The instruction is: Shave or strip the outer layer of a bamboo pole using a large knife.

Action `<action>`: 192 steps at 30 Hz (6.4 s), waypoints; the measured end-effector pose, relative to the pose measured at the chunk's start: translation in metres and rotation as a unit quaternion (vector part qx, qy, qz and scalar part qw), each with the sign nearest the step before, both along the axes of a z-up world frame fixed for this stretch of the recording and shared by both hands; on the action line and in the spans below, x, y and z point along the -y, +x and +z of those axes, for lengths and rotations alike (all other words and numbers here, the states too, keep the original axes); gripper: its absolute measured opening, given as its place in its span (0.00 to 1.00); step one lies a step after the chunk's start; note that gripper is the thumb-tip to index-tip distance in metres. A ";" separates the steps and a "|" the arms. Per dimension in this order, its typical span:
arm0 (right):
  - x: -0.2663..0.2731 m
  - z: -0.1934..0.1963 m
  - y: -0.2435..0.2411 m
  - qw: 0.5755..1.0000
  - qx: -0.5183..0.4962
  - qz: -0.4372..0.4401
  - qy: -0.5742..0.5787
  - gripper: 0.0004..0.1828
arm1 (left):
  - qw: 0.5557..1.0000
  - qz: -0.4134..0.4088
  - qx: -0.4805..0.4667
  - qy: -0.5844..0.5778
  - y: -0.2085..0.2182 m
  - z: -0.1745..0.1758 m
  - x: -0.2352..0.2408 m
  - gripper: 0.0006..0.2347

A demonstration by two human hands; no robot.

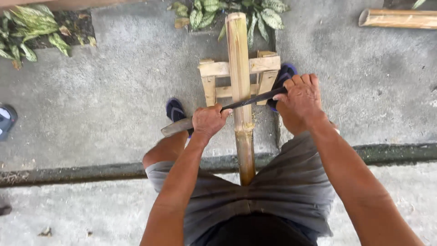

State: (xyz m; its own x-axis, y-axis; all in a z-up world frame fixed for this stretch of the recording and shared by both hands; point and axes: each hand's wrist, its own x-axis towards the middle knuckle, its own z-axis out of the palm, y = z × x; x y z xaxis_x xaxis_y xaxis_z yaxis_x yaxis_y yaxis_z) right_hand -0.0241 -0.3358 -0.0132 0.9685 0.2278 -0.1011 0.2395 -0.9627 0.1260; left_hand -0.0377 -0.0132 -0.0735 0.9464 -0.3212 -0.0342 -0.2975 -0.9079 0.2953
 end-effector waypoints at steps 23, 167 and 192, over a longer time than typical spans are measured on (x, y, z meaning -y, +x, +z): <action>0.006 -0.019 0.002 0.994 -0.071 -0.027 0.076 0.32 | 0.974 -0.035 -0.209 0.074 0.007 0.024 -0.004 0.27; -0.008 -0.043 -0.033 0.987 0.009 -0.072 0.143 0.35 | 0.981 -0.065 -0.164 0.081 0.001 0.061 0.001 0.20; 0.086 -0.005 -0.138 0.909 0.066 -0.304 0.277 0.26 | 0.982 -0.097 -0.144 0.078 -0.031 0.066 0.025 0.14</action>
